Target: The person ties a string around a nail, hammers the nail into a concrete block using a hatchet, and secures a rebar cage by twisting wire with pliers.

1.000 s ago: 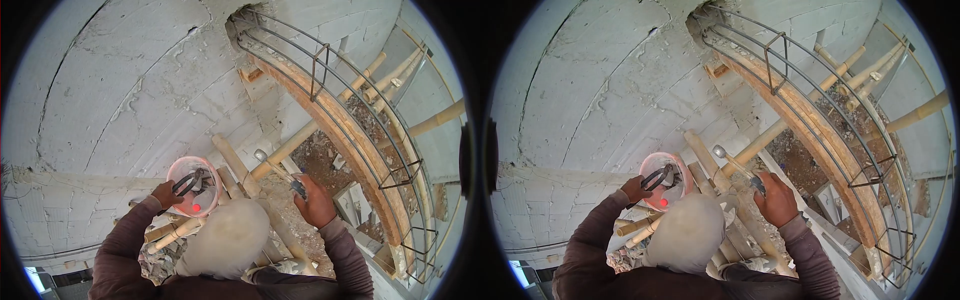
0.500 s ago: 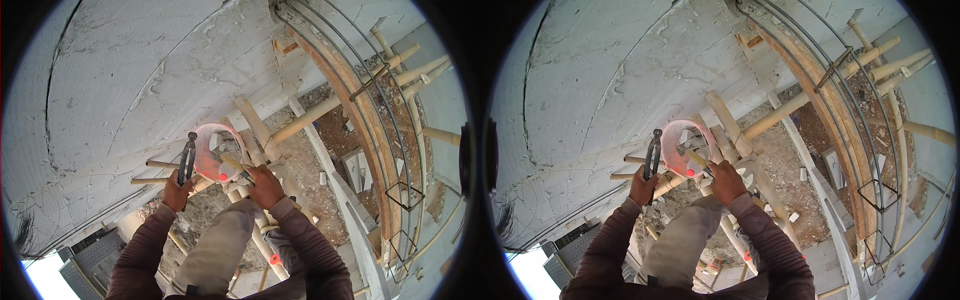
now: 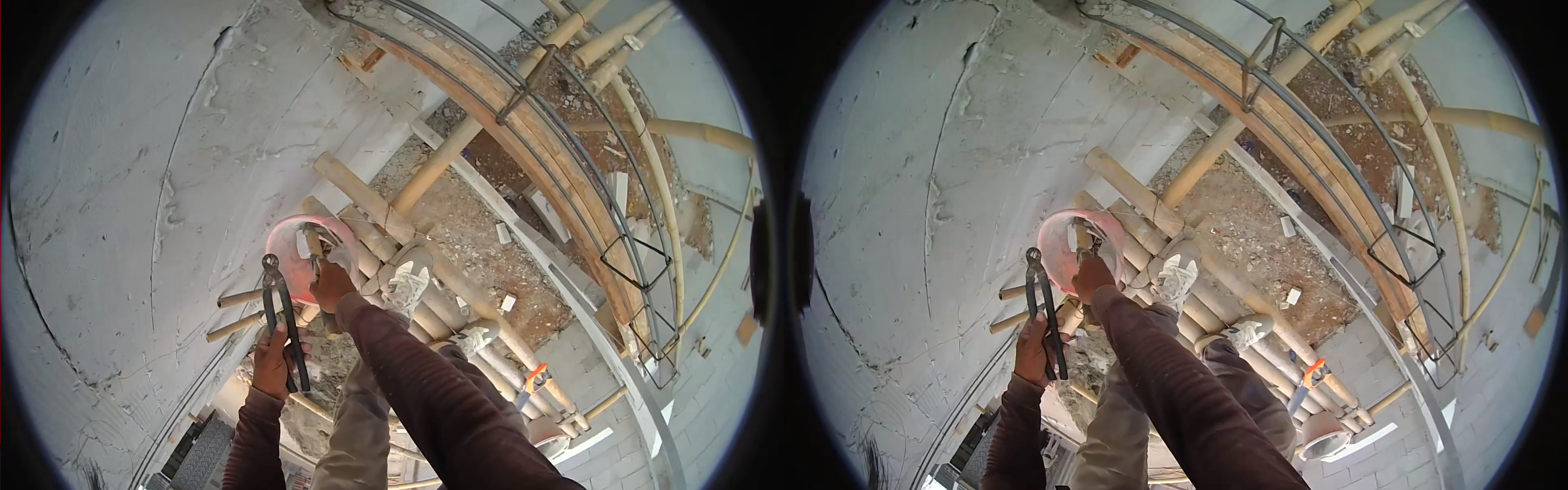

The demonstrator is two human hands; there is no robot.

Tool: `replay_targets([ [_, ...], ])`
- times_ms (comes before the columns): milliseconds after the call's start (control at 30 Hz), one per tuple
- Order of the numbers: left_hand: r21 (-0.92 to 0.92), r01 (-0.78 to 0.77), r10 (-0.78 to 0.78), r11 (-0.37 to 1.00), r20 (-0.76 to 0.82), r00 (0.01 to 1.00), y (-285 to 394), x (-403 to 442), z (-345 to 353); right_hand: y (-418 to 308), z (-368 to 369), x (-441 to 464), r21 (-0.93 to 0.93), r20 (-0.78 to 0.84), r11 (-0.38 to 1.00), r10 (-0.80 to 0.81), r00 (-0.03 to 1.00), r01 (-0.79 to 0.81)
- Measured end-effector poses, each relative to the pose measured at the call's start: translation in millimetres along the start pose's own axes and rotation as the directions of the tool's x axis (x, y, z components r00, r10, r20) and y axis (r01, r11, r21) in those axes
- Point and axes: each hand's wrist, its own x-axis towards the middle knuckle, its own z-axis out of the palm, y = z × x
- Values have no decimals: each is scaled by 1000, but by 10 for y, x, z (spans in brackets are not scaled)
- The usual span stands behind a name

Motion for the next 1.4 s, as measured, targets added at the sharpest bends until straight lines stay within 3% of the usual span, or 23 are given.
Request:
replay_targets([
  [33,-21,-58,58,998,6,998,30,-34,139,32,68,-41,120,-22,993,15,1000,-13],
  [67,2,-50,50,999,51,997,43,-29,166,12,75,-62,10,4,1000,-11,1000,11],
  [133,51,-16,14,999,49,999,209,-129,424,-188,-236,-330,71,130,986,142,981,-152],
  [167,20,-69,69,997,9,998,144,-76,467,-129,-165,-348,121,107,974,180,978,-193],
  [200,29,-51,49,998,72,996,128,0,383,-223,-404,-526,235,176,934,232,957,-270],
  [267,66,-75,74,995,10,997,167,-25,571,-81,-322,-543,196,159,963,157,975,-187],
  [333,70,-66,55,995,151,987,247,-42,654,-6,-379,-678,218,94,964,136,986,-154],
  [433,156,-108,114,982,-30,993,286,-155,909,133,-493,-862,465,-136,883,143,980,-64],
  [533,138,-116,104,984,96,990,225,-151,1011,77,-671,-1356,618,-352,787,276,894,0],
  [600,205,-190,165,960,135,977,69,-122,1087,-91,-956,-1785,680,-265,732,194,945,41],
  [633,243,-173,112,955,245,963,20,-142,1113,-258,-1083,-2036,701,-249,710,160,955,64],
  [733,215,-115,30,970,361,932,-105,-585,1690,-452,-1088,-2351,749,-241,652,104,965,117],
  [800,267,-85,-48,960,455,889,-193,-709,1897,-379,-810,-2315,757,-419,622,231,878,198],
  [900,352,-73,-132,933,524,842,-231,-841,1996,-187,-978,-2570,739,-393,670,335,856,76],
  [933,379,-75,-156,922,544,825,-222,-848,2000,-232,-1155,-2663,816,-387,557,330,861,153],
  [1000,413,-96,-172,906,565,807,-164,-828,1990,-195,-1247,-2696,758,-459,633,347,818,157],
  [1067,423,-132,-152,896,573,805,-45,-725,1970,-59,-1329,-2614,800,-443,564,323,836,206],
  [1133,331,-223,2,917,555,832,86,-534,1977,-53,-1629,-2564,874,-314,454,252,915,175],
  [1167,286,-266,69,921,551,832,197,-436,2038,-20,-1715,-2491,881,-255,454,212,943,136],
  [1200,192,-197,92,961,450,888,315,-346,2078,-14,-1786,-2421,884,-192,458,178,965,92],
  [1233,282,-227,100,932,401,910,455,-190,2113,-56,-1867,-2324,874,-170,476,121,978,93],
  [1367,39,-173,137,984,458,878,1095,361,2439,-334,-2271,-1773,852,1,521,-71,997,36],
  [1400,53,-224,182,973,418,890,1229,517,2484,-408,-2386,-1607,847,61,532,-109,992,7],
])
